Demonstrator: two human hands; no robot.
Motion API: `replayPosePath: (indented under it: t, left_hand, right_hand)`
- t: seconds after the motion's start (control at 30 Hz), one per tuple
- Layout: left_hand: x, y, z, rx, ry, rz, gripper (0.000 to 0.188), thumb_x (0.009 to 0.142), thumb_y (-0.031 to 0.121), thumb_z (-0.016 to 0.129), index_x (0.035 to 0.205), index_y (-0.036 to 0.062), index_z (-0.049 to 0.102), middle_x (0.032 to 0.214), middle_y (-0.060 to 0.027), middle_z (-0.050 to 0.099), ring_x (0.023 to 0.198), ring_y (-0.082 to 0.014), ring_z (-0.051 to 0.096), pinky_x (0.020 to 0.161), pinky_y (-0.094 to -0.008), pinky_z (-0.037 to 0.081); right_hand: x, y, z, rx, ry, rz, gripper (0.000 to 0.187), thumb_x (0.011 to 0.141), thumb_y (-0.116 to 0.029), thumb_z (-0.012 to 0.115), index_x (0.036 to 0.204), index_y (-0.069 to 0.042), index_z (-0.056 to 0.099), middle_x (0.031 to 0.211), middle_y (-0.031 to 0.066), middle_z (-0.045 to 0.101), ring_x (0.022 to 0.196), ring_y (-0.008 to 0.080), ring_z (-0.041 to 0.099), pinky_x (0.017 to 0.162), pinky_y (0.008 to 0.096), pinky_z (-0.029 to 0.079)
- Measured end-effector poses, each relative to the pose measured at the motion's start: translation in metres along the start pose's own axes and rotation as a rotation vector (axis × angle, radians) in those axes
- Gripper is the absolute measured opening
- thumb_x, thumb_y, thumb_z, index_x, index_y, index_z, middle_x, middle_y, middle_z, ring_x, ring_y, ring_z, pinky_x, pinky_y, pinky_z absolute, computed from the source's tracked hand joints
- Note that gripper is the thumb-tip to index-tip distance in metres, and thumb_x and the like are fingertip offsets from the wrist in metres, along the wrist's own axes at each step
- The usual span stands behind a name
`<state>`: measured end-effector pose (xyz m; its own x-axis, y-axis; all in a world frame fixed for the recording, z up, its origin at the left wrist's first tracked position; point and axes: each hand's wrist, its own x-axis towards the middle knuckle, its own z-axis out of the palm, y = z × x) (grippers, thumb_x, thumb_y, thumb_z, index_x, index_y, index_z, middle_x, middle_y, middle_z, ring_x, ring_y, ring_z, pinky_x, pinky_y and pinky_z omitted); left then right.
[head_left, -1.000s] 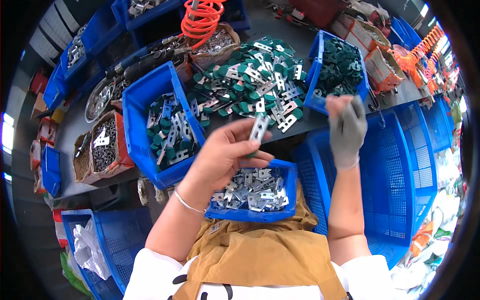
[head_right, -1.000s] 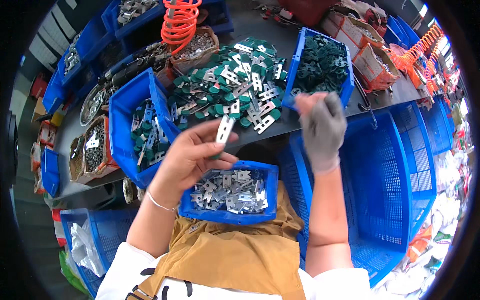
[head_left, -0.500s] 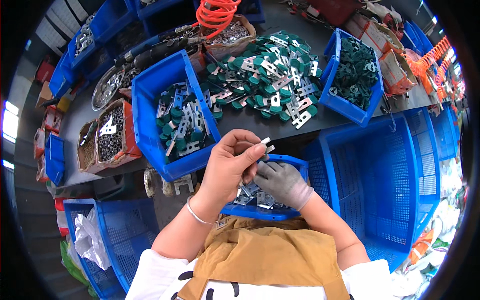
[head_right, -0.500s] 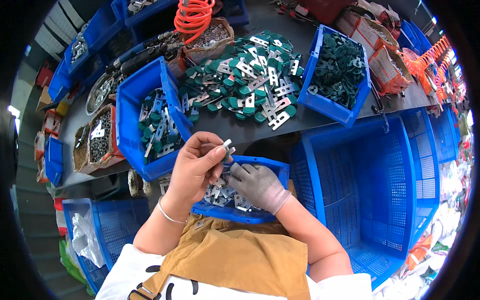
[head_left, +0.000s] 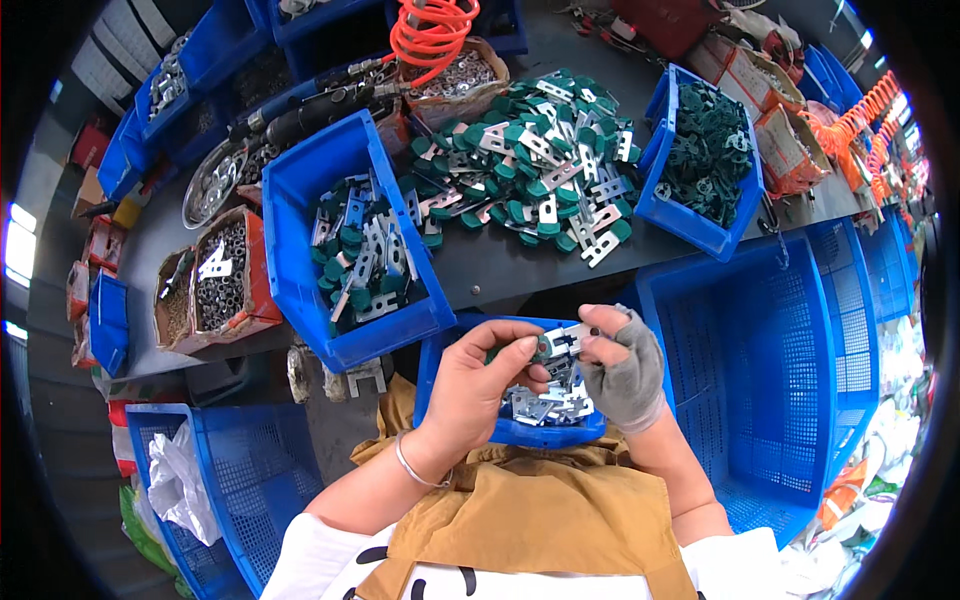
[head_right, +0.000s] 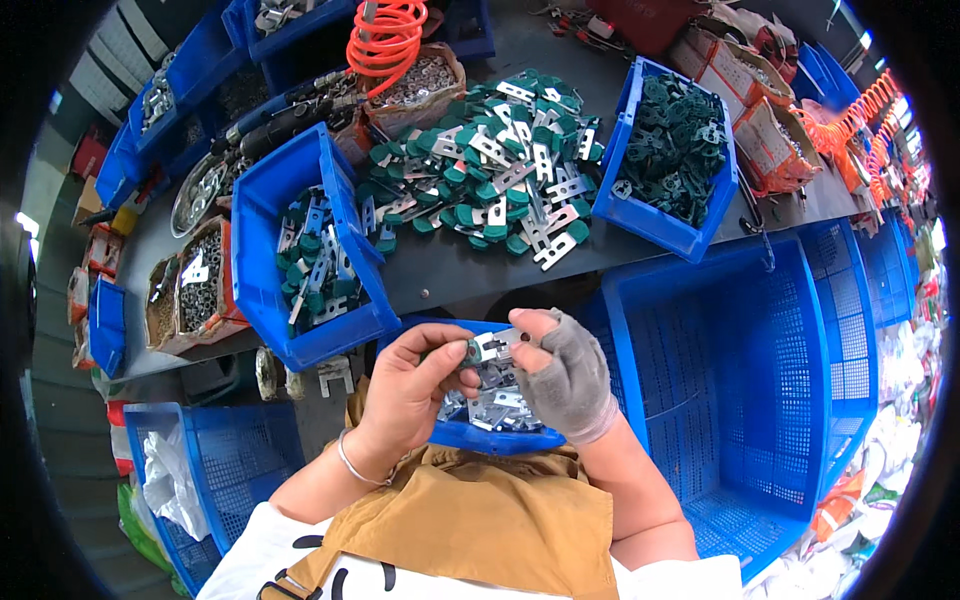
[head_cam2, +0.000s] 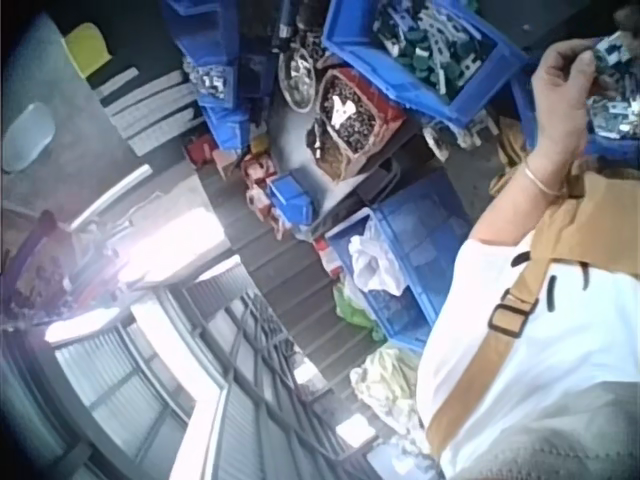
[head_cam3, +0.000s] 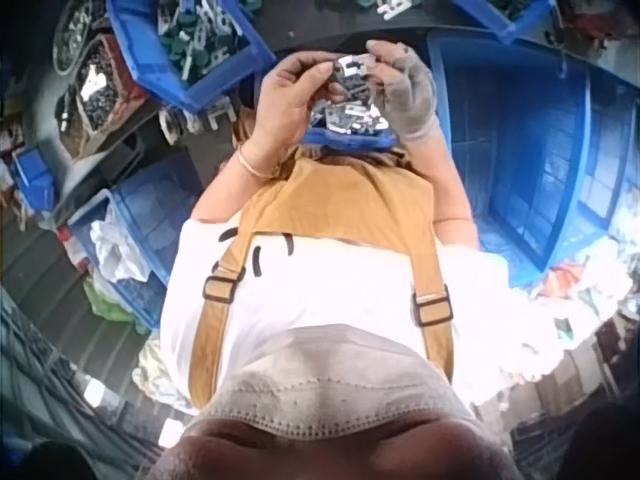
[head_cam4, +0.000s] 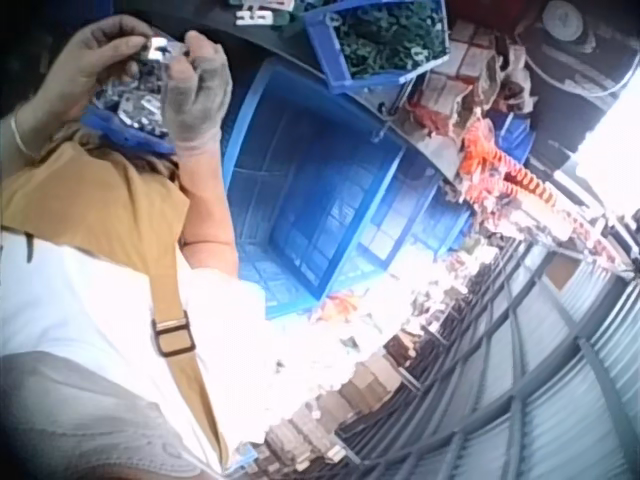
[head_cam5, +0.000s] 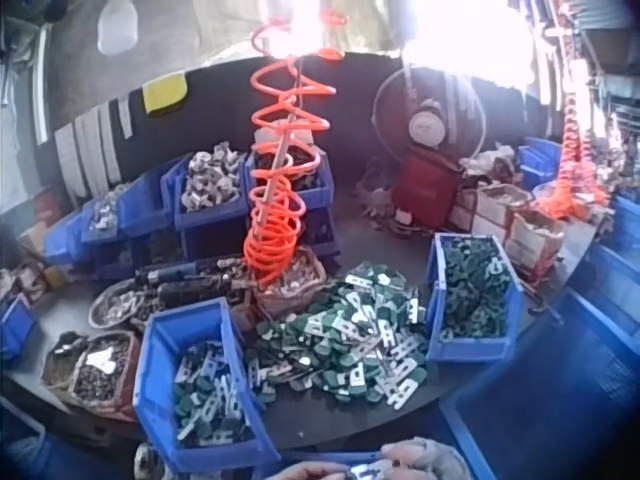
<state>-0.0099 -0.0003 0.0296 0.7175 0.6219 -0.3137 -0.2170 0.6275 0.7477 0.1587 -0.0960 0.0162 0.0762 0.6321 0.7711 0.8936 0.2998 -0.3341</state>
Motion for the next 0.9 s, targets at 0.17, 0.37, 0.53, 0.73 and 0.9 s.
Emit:
replayPosePath:
  t: [0.17,0.37,0.53,0.73,0.9]
  left_hand:
    - [-0.003,0.0,-0.001,0.039,-0.044,-0.015,0.016,0.097,0.008,0.064,0.11,-0.0012,0.063,0.096,-0.0078,0.068,0.078,-0.0139,0.067,0.067,-0.0293,0.058]
    - [-0.006,0.009,-0.004,0.22,-0.084,0.028,0.028,0.101,0.013,0.059,0.125,0.0039,0.048,0.116,-0.0108,0.062,0.083,-0.0141,0.065,0.069,-0.0274,0.055]
    - [-0.006,0.034,0.001,0.584,-0.317,0.157,0.033,0.1,0.013,0.061,0.13,0.0055,0.05,0.117,-0.0078,0.062,0.092,-0.0133,0.061,0.074,-0.0296,0.052]
    - [0.063,0.16,-0.049,1.851,0.828,1.066,0.023,0.084,0.003,0.059,0.102,0.0093,0.071,0.095,-0.0096,0.071,0.098,-0.0287,0.061,0.088,-0.0424,0.041]
    - [0.085,0.166,-0.061,2.244,1.122,0.698,0.014,0.084,0.008,0.058,0.096,0.0089,0.067,0.1,-0.0098,0.07,0.105,-0.0279,0.06,0.092,-0.0418,0.041]
  right_hand:
    - [0.0,0.002,-0.002,0.073,-0.066,-0.113,0.043,0.069,0.008,0.072,0.105,-0.007,0.055,0.111,0.0175,0.064,0.081,0.0319,0.066,0.063,0.0389,0.056]
    - [0.008,-0.002,-0.011,0.451,-0.224,0.19,0.034,0.076,0.004,0.075,0.103,-0.008,0.059,0.113,0.0154,0.068,0.084,0.0329,0.067,0.07,0.0374,0.054]
    - [0.01,-0.005,-0.003,0.58,-0.25,0.151,0.056,0.072,-0.01,0.085,0.119,-0.009,0.055,0.116,0.0141,0.067,0.093,0.0312,0.065,0.08,0.0363,0.051]
    - [0.009,-0.007,0.001,0.564,-0.153,0.383,0.051,0.081,-0.005,0.075,0.127,-0.004,0.052,0.11,0.0127,0.062,0.085,0.0223,0.061,0.075,0.0332,0.05]
    - [0.021,-0.018,0.007,0.52,-0.226,0.276,0.033,0.076,0.007,0.072,0.105,-0.004,0.063,0.091,0.0119,0.065,0.071,0.0256,0.062,0.062,0.0326,0.051]
